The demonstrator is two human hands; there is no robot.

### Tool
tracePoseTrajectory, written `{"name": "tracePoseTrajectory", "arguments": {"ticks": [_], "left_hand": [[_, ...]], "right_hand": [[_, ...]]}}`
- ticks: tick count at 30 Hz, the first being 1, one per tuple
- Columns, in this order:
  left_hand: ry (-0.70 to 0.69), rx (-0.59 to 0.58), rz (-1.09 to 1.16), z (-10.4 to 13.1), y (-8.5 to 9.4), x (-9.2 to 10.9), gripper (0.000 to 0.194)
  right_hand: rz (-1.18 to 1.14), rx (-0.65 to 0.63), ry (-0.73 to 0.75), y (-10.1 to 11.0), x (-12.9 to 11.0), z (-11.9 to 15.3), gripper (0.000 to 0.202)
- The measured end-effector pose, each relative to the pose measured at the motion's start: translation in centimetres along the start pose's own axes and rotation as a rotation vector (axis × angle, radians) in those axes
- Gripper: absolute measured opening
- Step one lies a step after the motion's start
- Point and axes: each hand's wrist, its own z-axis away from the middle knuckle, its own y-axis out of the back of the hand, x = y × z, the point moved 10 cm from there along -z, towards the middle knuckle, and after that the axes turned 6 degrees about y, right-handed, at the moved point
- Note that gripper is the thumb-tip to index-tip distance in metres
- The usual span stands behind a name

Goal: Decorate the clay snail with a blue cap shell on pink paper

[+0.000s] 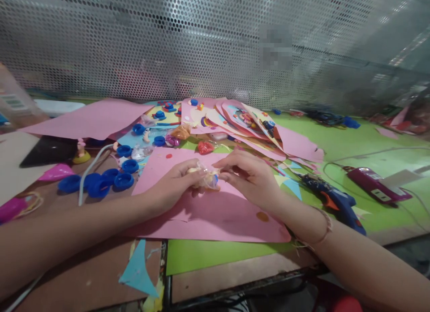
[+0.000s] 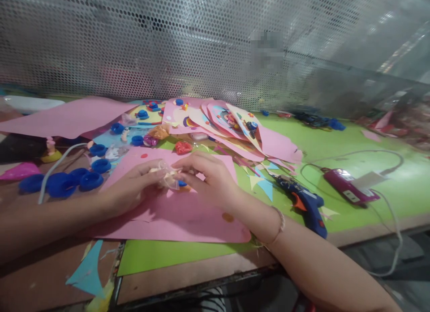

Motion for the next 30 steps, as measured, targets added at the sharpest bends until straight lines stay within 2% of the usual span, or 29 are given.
{"name": "tracePoseTrajectory", "arguments": {"ticks": [5,10,14,19,21,26,30], "left_hand": [[-0.009,-0.065,0.073,0.3,-0.6,0.1,0.027],[-0.002,-0.1,0.091,0.6,-0.9,0.1,0.026],[-0.015,-0.079,-0.07,0.8,-1.0,0.3,0.022],[-0.026,-0.058,-0.295,0.9,-1.3,1.1,0.023],[-0.03,-0.042,-0.35,0.8,-1.2,1.2,0.022],[-0.003,0.0,-0.384,0.4,-0.8,0.8,0.027],[0.037,0.023,-0.3,0.2,-0.4,0.7,0.024]], "right_hand": [[0.08,-0.048,0.038,-0.6,-0.3,0.0,0.007],[0.114,-0.049,0.052,-0.6,-0.4,-0.1,0.009],[0.067,-0.057,0.131,-0.7,-0.8,0.0,0.011],[-0.101,-0.092,0.169,-1.2,-1.0,0.3,0.011],[-0.139,-0.089,0.14,-1.7,-0.8,0.4,0.013],[-0.244,-0.088,-0.037,-3.0,0.5,0.5,0.018],[-0.351,-0.039,-0.222,-2.5,2.2,0.5,0.012]]}}
